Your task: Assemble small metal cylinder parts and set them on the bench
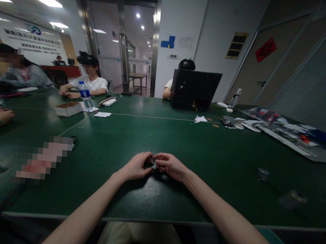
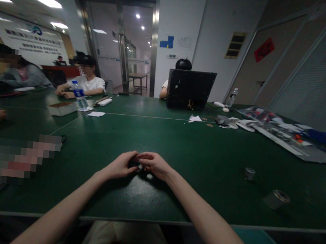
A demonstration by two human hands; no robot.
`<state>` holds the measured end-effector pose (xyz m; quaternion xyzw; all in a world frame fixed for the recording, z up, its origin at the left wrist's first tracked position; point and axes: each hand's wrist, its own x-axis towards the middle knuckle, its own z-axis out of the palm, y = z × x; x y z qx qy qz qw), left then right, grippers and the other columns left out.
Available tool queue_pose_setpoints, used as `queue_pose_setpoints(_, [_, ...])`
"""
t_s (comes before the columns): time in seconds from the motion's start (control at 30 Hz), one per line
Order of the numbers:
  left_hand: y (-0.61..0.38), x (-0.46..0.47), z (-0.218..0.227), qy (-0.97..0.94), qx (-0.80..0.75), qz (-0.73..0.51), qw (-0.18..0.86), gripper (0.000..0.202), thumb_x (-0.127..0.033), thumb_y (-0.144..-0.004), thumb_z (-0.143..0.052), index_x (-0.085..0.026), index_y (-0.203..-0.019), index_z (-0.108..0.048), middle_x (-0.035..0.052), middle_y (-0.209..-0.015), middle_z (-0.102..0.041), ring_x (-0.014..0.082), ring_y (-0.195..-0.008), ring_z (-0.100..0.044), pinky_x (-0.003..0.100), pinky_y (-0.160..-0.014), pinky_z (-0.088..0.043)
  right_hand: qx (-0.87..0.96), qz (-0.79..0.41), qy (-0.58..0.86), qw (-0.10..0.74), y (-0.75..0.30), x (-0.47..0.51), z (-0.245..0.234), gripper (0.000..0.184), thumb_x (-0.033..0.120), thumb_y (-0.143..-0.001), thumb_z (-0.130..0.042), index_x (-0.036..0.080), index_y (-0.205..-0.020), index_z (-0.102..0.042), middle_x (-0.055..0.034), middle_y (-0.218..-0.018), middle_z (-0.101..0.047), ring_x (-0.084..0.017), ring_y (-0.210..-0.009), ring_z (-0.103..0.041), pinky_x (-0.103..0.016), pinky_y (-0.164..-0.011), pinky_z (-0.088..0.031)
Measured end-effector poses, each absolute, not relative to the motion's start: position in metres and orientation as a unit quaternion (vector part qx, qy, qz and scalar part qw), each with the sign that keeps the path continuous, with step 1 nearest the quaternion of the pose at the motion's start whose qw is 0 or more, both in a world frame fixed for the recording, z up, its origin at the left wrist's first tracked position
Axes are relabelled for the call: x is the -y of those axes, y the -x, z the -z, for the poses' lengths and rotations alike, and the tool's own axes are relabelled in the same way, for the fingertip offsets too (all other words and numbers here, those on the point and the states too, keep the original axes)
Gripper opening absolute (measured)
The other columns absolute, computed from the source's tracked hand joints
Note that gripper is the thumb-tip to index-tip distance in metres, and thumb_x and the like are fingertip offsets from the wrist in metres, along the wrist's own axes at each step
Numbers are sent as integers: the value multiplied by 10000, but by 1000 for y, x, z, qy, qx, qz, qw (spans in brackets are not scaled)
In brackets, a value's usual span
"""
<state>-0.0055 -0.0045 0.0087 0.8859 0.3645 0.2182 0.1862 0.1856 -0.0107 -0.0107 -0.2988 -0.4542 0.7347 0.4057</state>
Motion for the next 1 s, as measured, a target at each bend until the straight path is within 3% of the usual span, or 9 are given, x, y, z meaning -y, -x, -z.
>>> queue_pose_setpoints(0.27, [5, 5, -8, -886, -369, -217, 179, 188, -276, -740, -598, -186, -882, -513, 23, -841, -580, 171, -759, -527, 266, -672, -403, 471, -727, 300, 399, -185, 12, 9, 302, 237, -631, -779, 163, -906, -678, -26, -886, -659, -39, -563, -533, -154, -486, -391])
queue_pose_setpoints(0.43, [4, 5, -9, -885, -370, -216, 183, 186, -296, -754, -593, -186, -884, -519, 28, -849, -587, 173, -765, -534, 267, -673, -406, 523, -676, 339, 392, -185, 13, 8, 251, 273, -713, -695, 166, -936, -654, -21, -852, -641, -57, -573, -514, -167, -488, -386])
queue_pose_setpoints(0.57, [5, 5, -10, -881, -369, -219, 200, 250, -312, -743, -626, -184, -942, -546, 41, -871, -607, 184, -792, -555, 284, -708, -423, 688, -425, 431, 400, -189, 23, -8, 146, 221, -788, -584, 176, -898, -668, -31, -840, -631, -101, -648, -534, -237, -608, -445])
queue_pose_setpoints(0.63, [6, 5, -10, -878, -371, -222, 207, 288, -319, -743, -633, -183, -984, -554, 54, -898, -619, 192, -816, -568, 297, -731, -432, 749, -280, 445, 404, -201, 32, -20, 159, 194, -817, -540, 191, -893, -680, -46, -890, -631, -131, -743, -561, -268, -696, -454])
queue_pose_setpoints(0.77, [5, 6, -11, -875, -376, -217, 214, 289, -328, -757, -624, -181, -998, -559, 70, -919, -633, 204, -839, -585, 312, -746, -445, 749, -99, 518, 402, -266, 49, -44, 220, 225, -868, -462, 204, -945, -666, -75, -949, -644, -186, -852, -592, -321, -768, -459])
queue_pose_setpoints(0.9, [4, 6, -12, -875, -379, -216, 210, 271, -327, -759, -628, -186, -981, -563, 68, -914, -641, 209, -843, -593, 319, -751, -455, 671, 53, 676, 300, -381, 59, -56, 272, 228, -845, -448, 164, -1022, -645, -99, -1048, -653, -230, -943, -598, -361, -875, -427])
queue_pose_setpoints(1.0, [4, 7, -11, -874, -383, -213, 212, 276, -325, -759, -629, -186, -988, -563, 68, -919, -639, 211, -846, -593, 319, -752, -458, 573, 71, 798, 170, -466, 69, -53, 303, 245, -842, -456, 155, -1075, -627, -115, -1059, -661, -251, -910, -611, -344, -804, -432])
